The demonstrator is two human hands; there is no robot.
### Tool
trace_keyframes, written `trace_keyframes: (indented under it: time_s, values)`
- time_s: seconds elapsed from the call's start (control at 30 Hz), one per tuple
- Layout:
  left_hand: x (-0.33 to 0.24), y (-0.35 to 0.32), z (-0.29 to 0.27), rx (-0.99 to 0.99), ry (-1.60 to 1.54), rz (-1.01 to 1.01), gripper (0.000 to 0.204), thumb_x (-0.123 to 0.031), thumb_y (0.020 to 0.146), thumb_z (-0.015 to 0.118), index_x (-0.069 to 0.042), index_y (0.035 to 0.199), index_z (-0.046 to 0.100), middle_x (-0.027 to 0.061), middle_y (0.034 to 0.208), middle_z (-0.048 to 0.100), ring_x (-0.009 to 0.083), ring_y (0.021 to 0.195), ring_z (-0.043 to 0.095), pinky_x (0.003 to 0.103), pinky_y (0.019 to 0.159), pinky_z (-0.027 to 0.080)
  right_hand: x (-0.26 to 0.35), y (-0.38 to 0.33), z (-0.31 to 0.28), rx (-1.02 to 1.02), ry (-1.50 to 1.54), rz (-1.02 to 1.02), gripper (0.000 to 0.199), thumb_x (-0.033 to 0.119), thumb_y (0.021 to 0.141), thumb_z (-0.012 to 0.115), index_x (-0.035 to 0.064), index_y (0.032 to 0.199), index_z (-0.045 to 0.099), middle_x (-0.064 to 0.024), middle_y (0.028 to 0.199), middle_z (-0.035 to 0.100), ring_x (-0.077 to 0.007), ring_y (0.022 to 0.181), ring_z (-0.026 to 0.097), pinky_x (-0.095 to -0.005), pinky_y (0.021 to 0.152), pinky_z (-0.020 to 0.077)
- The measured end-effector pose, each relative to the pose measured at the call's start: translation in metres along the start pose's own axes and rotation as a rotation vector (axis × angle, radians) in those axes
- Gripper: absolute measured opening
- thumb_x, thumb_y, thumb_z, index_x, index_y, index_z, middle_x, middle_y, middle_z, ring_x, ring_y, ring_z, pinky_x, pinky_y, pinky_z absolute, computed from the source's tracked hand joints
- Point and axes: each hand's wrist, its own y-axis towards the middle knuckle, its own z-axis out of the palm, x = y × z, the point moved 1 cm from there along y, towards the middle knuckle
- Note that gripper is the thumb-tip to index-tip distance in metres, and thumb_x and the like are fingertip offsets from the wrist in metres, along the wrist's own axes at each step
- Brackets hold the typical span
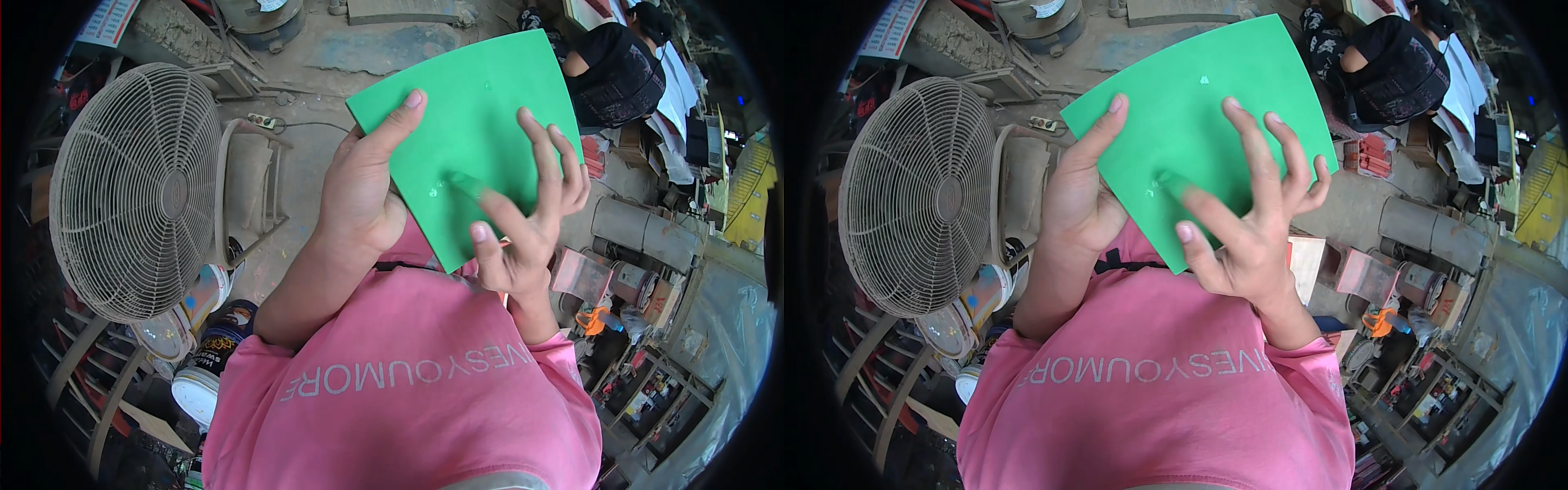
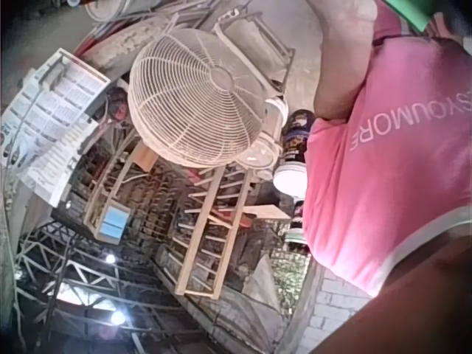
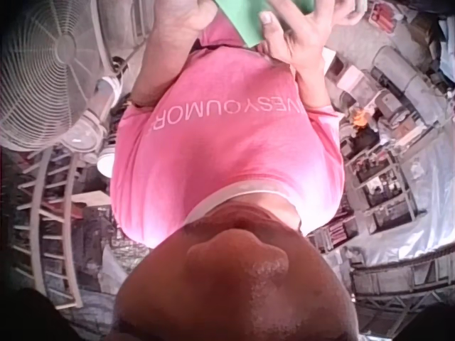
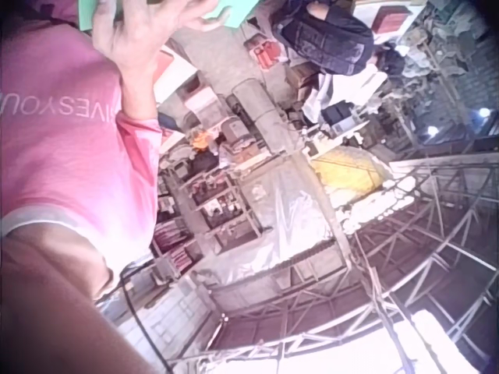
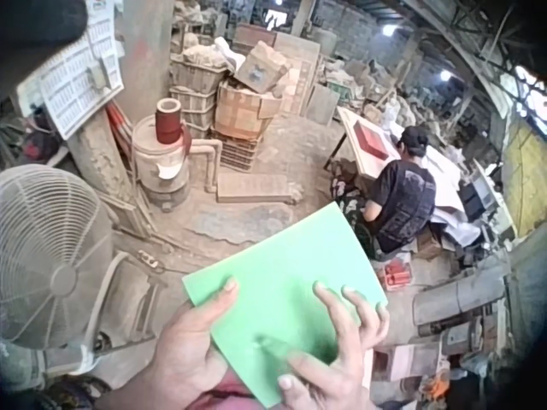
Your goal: The person paints a rectangular wooden board green using their fingers. They dip their fingers into a paint can and apply the paint to the edges and surfaces of the board. The person then hands the painted board to a coworker who is using a heat gun on another piece of wood.
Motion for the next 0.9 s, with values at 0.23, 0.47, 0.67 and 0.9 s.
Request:
trace_keyframes:
  time_s: [0.23,0.47,0.67,0.9]
  values:
    - [-0.001,0.005,-0.017,0.056,-0.046,-0.090,0.034,-0.023,0.092,0.062,-0.004,0.119,0.056,0.0064,0.113,0.062,0.0179,0.104,0.060,0.033,0.089,0.050,-0.028,-0.006,-0.012,-0.203,0.212,0.036,0.035,0.029,0.088,0.048,0.0006,0.100,0.066,-0.0288,0.135,0.045,-0.0417,0.127,0.041,-0.0509,0.107,0.0259]
    - [0.001,0.008,-0.025,0.047,-0.052,-0.085,0.035,-0.024,0.094,0.059,-0.004,0.122,0.054,0.0071,0.116,0.061,0.0180,0.107,0.059,0.035,0.092,0.047,-0.014,-0.020,-0.007,-0.097,0.391,0.033,0.050,0.032,0.088,0.054,0.0048,0.129,0.046,-0.0224,0.130,0.053,-0.0350,0.131,0.042,-0.0500,0.108,0.0129]
    - [0.004,0.004,-0.025,0.051,-0.042,-0.045,0.035,-0.026,0.095,0.057,-0.004,0.122,0.054,0.0071,0.116,0.061,0.0176,0.107,0.059,0.034,0.091,0.047,0.006,-0.028,0.014,0.070,0.422,-0.143,0.060,0.028,0.083,0.059,0.0097,0.136,0.036,-0.0171,0.117,0.064,-0.0356,0.132,0.042,-0.0562,0.108,-0.0027]
    - [0.002,0.000,-0.029,0.066,-0.055,-0.033,0.037,-0.027,0.096,0.056,-0.004,0.124,0.053,0.0072,0.118,0.060,0.0176,0.109,0.058,0.033,0.092,0.046,0.005,-0.024,0.022,0.076,0.447,-0.199,0.065,0.022,0.080,0.059,0.0114,0.138,0.034,-0.0165,0.118,0.064,-0.0356,0.131,0.043,-0.0578,0.108,-0.0047]
